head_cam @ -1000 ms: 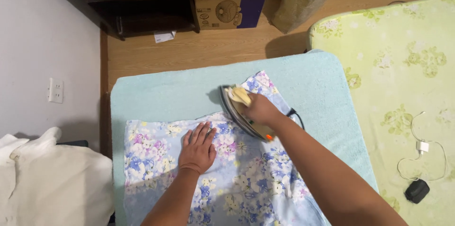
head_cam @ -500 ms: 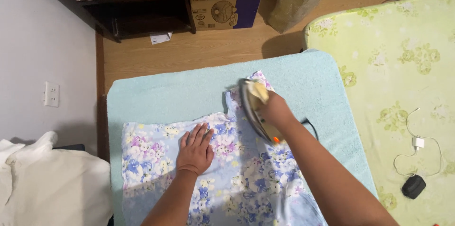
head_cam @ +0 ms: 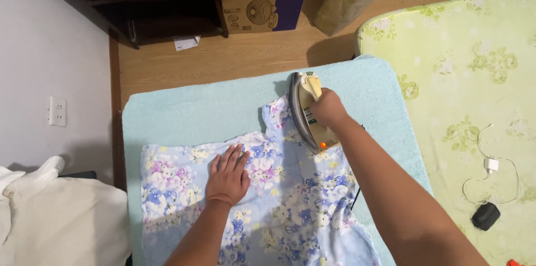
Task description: The person irons and folds a blue shirt with a floral pattern.
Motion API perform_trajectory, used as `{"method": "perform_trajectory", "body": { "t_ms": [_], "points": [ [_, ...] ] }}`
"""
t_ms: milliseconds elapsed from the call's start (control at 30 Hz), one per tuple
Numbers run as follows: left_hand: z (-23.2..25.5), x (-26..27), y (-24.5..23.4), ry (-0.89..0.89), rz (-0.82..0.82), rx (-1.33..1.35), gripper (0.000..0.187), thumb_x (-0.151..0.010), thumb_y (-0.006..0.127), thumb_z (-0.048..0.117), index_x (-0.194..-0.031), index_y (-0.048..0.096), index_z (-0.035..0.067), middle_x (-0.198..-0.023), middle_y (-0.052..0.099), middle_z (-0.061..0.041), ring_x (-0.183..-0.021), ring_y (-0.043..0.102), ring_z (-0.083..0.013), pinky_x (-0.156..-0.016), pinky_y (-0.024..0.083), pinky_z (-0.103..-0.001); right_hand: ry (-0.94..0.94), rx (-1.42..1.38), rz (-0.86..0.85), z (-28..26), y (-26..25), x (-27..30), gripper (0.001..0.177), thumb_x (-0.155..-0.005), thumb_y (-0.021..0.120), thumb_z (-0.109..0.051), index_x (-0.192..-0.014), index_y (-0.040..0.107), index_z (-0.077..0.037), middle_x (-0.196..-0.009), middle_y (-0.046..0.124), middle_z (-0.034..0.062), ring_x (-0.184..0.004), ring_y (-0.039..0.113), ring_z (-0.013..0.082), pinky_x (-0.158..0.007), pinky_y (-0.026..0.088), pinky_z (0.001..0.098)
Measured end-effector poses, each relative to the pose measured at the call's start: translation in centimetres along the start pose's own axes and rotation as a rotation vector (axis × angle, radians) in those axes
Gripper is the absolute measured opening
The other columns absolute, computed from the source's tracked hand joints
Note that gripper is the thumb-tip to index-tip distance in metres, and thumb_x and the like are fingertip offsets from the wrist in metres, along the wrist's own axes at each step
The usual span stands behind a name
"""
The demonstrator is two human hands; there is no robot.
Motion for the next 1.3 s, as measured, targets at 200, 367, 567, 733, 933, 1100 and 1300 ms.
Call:
{"method": "perform_trajectory", "body": {
  "t_ms": [200, 367, 567, 733, 933, 1100, 1300],
  "points": [
    [-0.2, -0.2, 0.2, -0.018, -0.059, -0.007, 0.057, -0.093, 0.046, 0.033, -0.148, 0.048, 0.021, -0.161, 0.036, -0.004, -0.151, 0.025, -0.0193, -0.121, 0.017, -0.048, -0.007, 0.042, -0.257, 3.9, 1.1, 3.5, 0.033, -0.085, 0.071, -0.015, -0.116, 0.069, -0.006, -0.089, 0.075, 0.0126, -0.076, 0.071, 0.0253, -0.073, 0.058, 0.0422],
    [-0.2, -0.3, 0.1, -0.015, -0.057, 0.002, 0.056, -0.093, 0.046, 0.033, -0.148, 0.048, 0.021, -0.162, 0.035, -0.003, -0.151, 0.025, -0.019, -0.121, 0.017, -0.048, -0.12, 0.218, -0.431, 3.6, 0.9, 5.6, 0.032, -0.085, 0.072, -0.02, -0.113, 0.072, -0.005, -0.092, 0.077, 0.0121, -0.082, 0.072, 0.0233, -0.08, 0.056, 0.0396],
    [-0.1, -0.3, 0.0, -0.009, -0.063, -0.006, 0.057, -0.092, 0.048, 0.033, -0.147, 0.049, 0.021, -0.16, 0.037, -0.004, -0.151, 0.026, -0.02, -0.12, 0.017, -0.049, -0.152, 0.275, -0.321, 1.3, 1.7, 6.0, 0.035, -0.084, 0.074, -0.023, -0.116, 0.07, -0.009, -0.098, 0.076, 0.0161, -0.089, 0.072, 0.0309, -0.083, 0.056, 0.0434],
    [0.0, -0.3, 0.1, -0.01, -0.036, 0.002, 0.057, -0.091, 0.049, 0.032, -0.146, 0.051, 0.021, -0.159, 0.039, -0.003, -0.151, 0.028, -0.0203, -0.121, 0.018, -0.049, -0.175, 0.234, -0.179, 0.2, 1.9, 5.0, 0.034, -0.09, 0.072, -0.028, -0.116, 0.068, -0.007, -0.101, 0.075, 0.0197, -0.092, 0.071, 0.0358, -0.084, 0.055, 0.0449],
    [-0.1, -0.3, 0.0, -0.005, -0.009, -0.003, 0.056, -0.09, 0.05, 0.032, -0.146, 0.051, 0.02, -0.159, 0.039, -0.004, -0.15, 0.029, -0.0202, -0.12, 0.019, -0.049, -0.226, 0.251, -0.395, -0.4, 2.1, 5.3, 0.033, -0.083, 0.072, -0.022, -0.113, 0.071, -0.009, -0.1, 0.077, 0.0164, -0.091, 0.074, 0.0317, -0.085, 0.056, 0.0425],
    [-0.1, -0.4, -0.2, -0.013, -0.014, 0.009, 0.056, -0.091, 0.049, 0.032, -0.145, 0.051, 0.021, -0.159, 0.04, -0.003, -0.151, 0.029, -0.0196, -0.12, 0.02, -0.049, -0.126, 0.255, -0.214, -1.1, 1.7, 5.4, 0.035, -0.091, 0.07, -0.029, -0.116, 0.068, -0.005, -0.102, 0.075, 0.0205, -0.092, 0.073, 0.0344, -0.086, 0.055, 0.0443],
    [-0.1, -0.4, -0.1, -0.003, -0.011, 0.032, 0.055, -0.092, 0.048, 0.032, -0.146, 0.051, 0.02, -0.16, 0.039, -0.004, -0.15, 0.029, -0.0208, -0.12, 0.019, -0.049, -0.002, 0.13, -0.082, 3.7, 2.1, 6.2, 0.032, -0.091, 0.068, -0.026, -0.116, 0.068, -0.006, -0.101, 0.075, 0.0199, -0.092, 0.074, 0.0354, -0.084, 0.056, 0.0454]
  ]
}}
Point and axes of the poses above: each hand's wrist, its own x-axis away from the middle knuckle, its own y-axis out of the palm, z = x × y, the point moved 3 cm from there along -x, towards the middle knuckle
